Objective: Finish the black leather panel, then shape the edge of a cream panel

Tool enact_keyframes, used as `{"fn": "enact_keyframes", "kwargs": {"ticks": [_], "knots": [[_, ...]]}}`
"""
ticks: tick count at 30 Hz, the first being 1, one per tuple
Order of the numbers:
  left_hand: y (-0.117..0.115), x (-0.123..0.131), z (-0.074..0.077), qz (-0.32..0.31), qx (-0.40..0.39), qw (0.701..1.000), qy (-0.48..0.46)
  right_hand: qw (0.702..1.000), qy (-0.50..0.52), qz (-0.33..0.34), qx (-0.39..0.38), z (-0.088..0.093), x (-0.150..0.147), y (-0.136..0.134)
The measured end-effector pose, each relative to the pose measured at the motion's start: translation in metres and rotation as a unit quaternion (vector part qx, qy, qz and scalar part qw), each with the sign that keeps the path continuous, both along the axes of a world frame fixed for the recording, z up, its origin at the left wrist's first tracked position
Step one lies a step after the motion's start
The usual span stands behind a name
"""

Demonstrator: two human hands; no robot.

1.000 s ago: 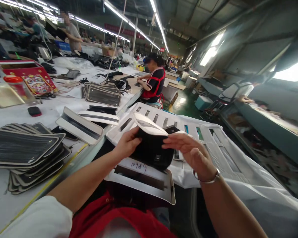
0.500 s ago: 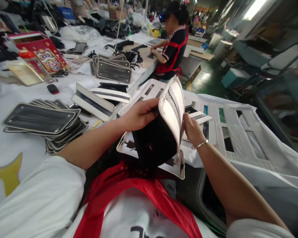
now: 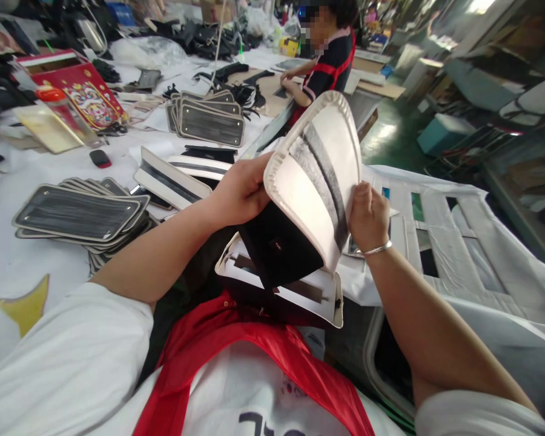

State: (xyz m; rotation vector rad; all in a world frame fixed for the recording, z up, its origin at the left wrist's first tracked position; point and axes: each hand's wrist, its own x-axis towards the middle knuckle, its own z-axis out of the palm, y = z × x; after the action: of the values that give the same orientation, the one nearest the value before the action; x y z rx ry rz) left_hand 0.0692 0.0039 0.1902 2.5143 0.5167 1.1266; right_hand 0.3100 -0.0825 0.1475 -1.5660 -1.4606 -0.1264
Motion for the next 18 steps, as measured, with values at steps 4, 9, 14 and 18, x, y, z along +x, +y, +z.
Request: {"fn": "enact_keyframes", "kwargs": {"ticks": [4,9,14,18], "knots": [[0.003,0.002,-0.006,-0.007,-0.001,1.000,0.030,1.000,-0.010,-0.020,0.016,-0.004,0.002,-0.001],[0.007,0.005,0.003,0.026,0.001,1.000,0.016,0.998,-0.036,-0.041,0.044,0.007,0.001,0.003],[0.002,0.002,0.008,0.025,0.021,0.999,0.032,0.999,-0.042,-0.024,0.021,0.008,-0.001,0.003],[-0.010,-0.009,-0.014,-0.002,0.015,0.999,0.028,0.999,-0.046,-0.012,-0.023,-0.009,-0.004,-0.010]]}}
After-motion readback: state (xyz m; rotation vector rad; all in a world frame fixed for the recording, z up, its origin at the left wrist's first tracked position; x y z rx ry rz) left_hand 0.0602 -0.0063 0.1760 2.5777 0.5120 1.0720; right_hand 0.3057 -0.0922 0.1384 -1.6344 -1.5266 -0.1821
